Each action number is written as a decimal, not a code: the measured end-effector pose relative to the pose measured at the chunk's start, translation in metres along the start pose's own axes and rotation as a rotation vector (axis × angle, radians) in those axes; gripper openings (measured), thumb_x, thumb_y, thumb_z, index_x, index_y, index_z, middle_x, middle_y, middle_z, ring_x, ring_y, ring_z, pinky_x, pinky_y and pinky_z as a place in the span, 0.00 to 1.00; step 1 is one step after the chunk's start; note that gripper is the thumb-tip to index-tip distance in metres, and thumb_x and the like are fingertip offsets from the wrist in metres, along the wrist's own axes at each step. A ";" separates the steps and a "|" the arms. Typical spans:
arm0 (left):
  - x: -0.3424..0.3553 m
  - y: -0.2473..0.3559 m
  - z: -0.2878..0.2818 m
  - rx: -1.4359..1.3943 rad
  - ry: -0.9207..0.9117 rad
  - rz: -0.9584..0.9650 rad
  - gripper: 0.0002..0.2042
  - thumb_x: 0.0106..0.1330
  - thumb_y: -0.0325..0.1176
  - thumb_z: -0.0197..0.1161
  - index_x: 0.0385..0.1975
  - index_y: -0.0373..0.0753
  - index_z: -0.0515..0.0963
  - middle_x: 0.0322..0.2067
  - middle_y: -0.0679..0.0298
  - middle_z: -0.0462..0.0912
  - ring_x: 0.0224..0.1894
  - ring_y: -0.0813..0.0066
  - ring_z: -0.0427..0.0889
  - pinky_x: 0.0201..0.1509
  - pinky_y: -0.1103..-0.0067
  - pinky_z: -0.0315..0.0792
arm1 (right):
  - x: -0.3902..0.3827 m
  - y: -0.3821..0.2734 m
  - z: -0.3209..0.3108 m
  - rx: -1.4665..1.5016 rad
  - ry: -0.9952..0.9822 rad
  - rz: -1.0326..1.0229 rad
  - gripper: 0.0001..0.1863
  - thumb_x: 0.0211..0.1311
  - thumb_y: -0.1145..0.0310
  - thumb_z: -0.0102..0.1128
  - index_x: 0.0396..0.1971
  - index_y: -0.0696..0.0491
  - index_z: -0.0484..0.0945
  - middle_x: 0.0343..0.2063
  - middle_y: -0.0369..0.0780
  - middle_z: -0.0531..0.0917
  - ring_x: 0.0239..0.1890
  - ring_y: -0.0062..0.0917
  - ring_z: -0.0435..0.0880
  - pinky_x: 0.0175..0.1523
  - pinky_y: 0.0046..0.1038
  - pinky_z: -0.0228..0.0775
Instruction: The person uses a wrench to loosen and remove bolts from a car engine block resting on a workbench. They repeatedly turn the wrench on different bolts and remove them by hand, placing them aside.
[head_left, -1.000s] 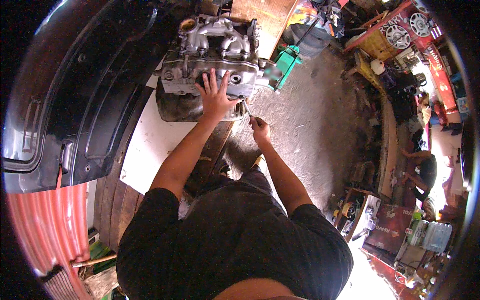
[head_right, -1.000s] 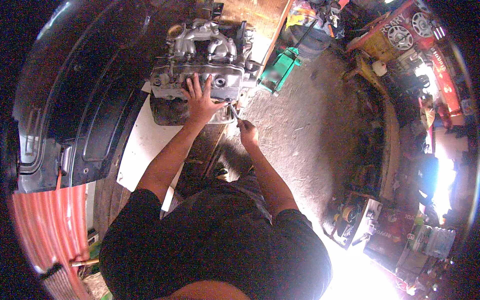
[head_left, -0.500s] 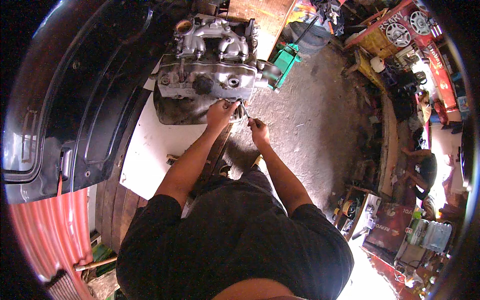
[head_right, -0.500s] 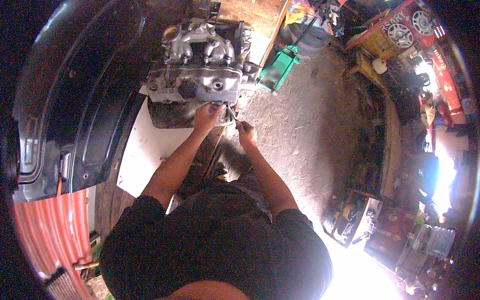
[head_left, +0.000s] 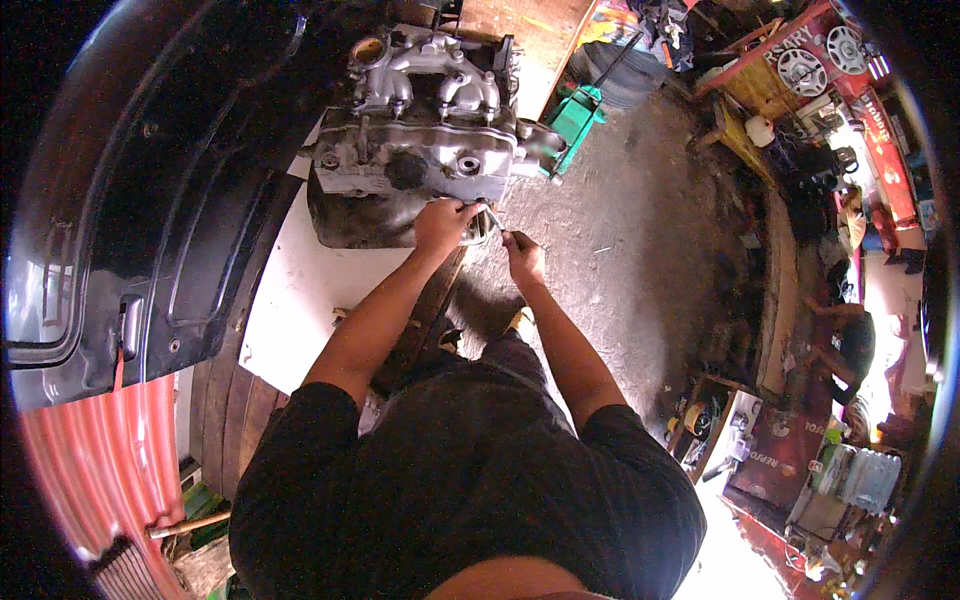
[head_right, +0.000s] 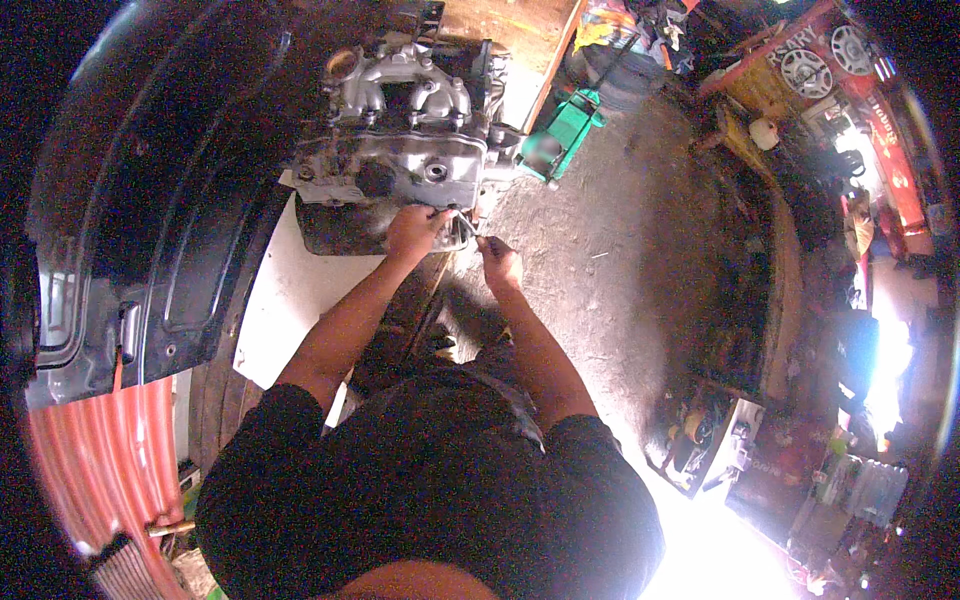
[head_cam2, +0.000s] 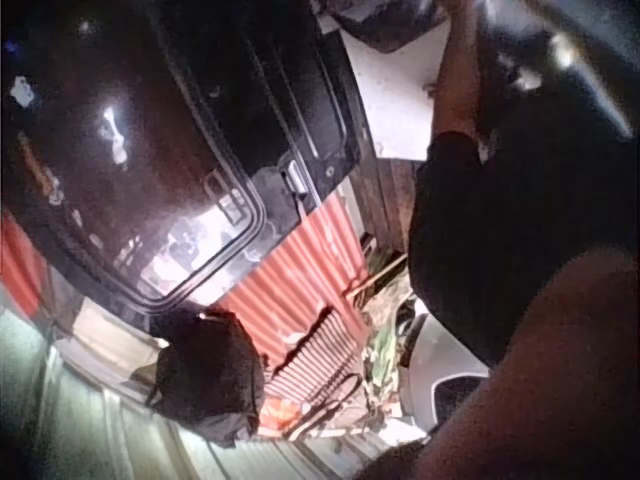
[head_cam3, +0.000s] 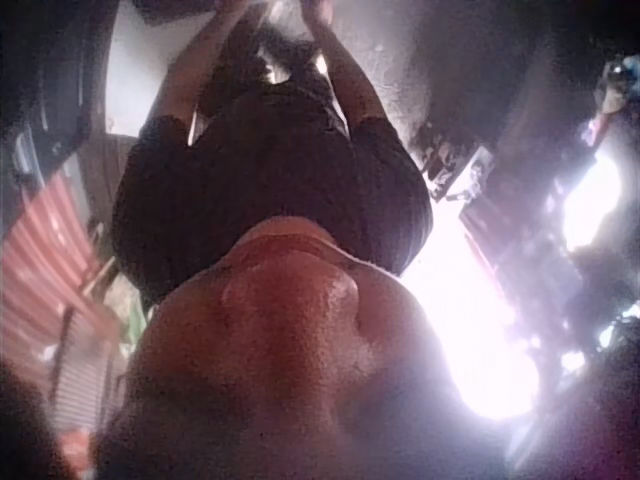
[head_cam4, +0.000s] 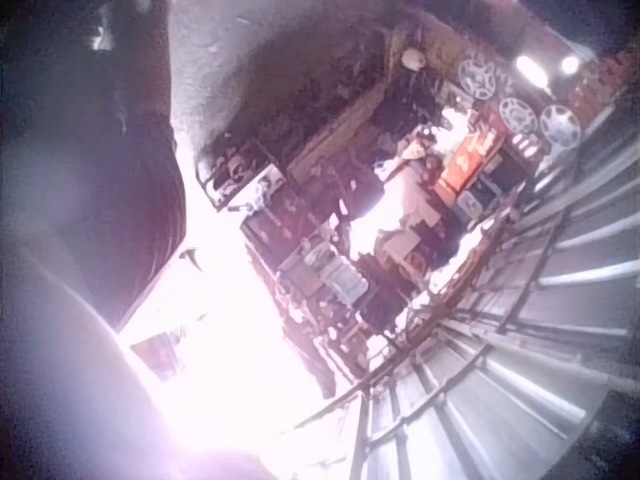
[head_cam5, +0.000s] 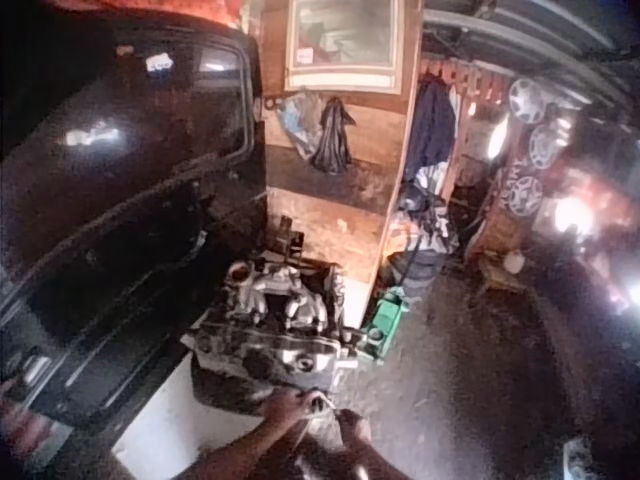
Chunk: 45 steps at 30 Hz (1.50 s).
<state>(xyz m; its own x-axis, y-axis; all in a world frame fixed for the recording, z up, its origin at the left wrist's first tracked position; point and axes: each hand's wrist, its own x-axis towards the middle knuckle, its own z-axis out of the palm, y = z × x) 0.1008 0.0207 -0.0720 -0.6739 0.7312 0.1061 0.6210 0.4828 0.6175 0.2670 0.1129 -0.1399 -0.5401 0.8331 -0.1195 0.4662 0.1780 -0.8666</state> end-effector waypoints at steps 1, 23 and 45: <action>-0.003 0.005 -0.004 0.030 0.031 0.012 0.26 0.57 0.59 0.57 0.19 0.39 0.81 0.16 0.56 0.78 0.22 0.56 0.79 0.26 0.66 0.70 | 0.001 -0.006 -0.009 -0.168 0.015 -0.041 0.20 0.60 0.48 0.56 0.35 0.51 0.81 0.24 0.42 0.82 0.27 0.30 0.80 0.35 0.30 0.70; -0.009 -0.009 -0.016 -0.066 0.046 0.172 0.18 0.56 0.52 0.63 0.26 0.42 0.80 0.19 0.62 0.78 0.23 0.63 0.79 0.25 0.71 0.69 | 0.002 -0.152 -0.106 -1.059 -0.277 -0.265 0.18 0.64 0.53 0.47 0.35 0.48 0.82 0.33 0.45 0.84 0.36 0.40 0.83 0.37 0.40 0.75; 0.043 0.001 -0.115 0.285 0.360 0.492 0.28 0.55 0.47 0.62 0.57 0.47 0.67 0.63 0.62 0.60 0.69 0.57 0.50 0.69 0.50 0.39 | -0.020 -0.005 0.027 -0.021 0.037 0.050 0.22 0.65 0.49 0.48 0.31 0.56 0.76 0.18 0.47 0.76 0.21 0.36 0.75 0.31 0.36 0.67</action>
<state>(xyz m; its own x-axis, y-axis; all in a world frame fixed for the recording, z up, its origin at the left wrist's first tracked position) 0.0265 -0.0026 0.0228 -0.3465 0.7159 0.6062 0.9378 0.2790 0.2065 0.2560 0.0813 -0.1463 -0.4894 0.8601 -0.1442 0.5066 0.1458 -0.8498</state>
